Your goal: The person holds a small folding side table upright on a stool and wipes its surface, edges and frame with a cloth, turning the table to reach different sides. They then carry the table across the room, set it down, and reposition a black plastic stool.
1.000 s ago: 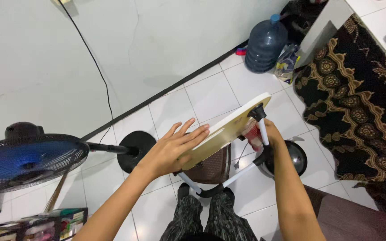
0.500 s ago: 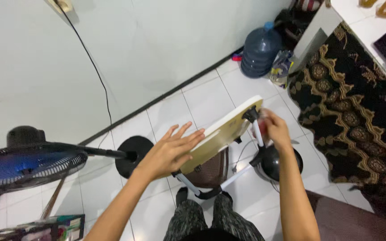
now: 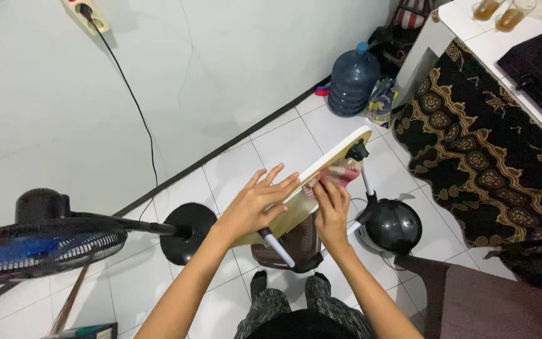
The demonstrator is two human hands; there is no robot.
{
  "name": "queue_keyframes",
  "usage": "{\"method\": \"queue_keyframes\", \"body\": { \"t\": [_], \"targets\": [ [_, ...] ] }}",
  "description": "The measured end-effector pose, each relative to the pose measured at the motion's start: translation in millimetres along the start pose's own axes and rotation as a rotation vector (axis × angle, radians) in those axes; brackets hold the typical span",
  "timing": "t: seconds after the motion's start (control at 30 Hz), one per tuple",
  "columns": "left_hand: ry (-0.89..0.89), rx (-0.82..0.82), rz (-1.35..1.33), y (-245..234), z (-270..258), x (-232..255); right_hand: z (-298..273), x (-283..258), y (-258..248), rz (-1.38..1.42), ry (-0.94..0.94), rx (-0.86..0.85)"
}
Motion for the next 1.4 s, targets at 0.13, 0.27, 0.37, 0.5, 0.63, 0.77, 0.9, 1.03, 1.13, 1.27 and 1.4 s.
{"method": "queue_keyframes", "body": {
  "t": [0.13,0.27,0.37,0.5,0.63,0.77,0.9,1.03,1.13,1.27,1.4],
  "targets": [
    [0.003,-0.023,-0.055,1.6,1.2,-7.5,3.0,-3.5,8.0,0.032,0.033,-0.016],
    [0.046,0.002,-0.078,8.2,-2.1,-10.7,-14.2,-17.1,6.7,0.001,0.058,-0.125],
    [0.062,0.030,0.026,5.6,-1.0,-12.7,-17.4,-37.6,6.8,0.052,-0.004,-0.149],
    [0.044,0.036,0.020,9.9,-3.0,-13.2,-10.6,-33.5,-1.0,0.009,-0.109,-0.141],
    [0.086,0.035,-0.026,10.8,-3.8,-13.1,1.8,1.5,-6.7,-0.114,0.017,-0.098],
    [0.081,0.045,0.005,6.0,-3.1,-19.2,-9.5,-13.7,20.6,0.059,0.086,-0.174],
    [0.094,0.103,0.075,6.6,-2.0,-16.7,-18.6,-35.7,17.9,0.169,0.146,-0.289],
    [0.049,0.126,0.086,12.9,-4.3,-14.8,5.9,-16.9,-34.6,0.423,0.325,-0.547],
    [0.000,0.161,0.125,12.4,-3.0,-18.1,24.9,-12.4,-82.1,0.275,0.420,-0.319],
    [-0.101,0.126,0.281,25.1,-9.6,-23.9,23.6,-76.0,-78.5,-0.067,-0.155,-0.015],
    [-0.197,0.084,0.328,26.8,-8.4,-30.9,33.2,-65.6,-38.3,-0.174,-0.304,-0.103]
  ]
}}
Point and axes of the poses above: each hand's wrist, its own z-axis towards the middle knuckle, its own y-axis out of the palm, x = y × z, the point moved 7 cm from there along z, towards the middle knuckle, and after that the axes turned 13 degrees about -z, right-handed, at the moved point
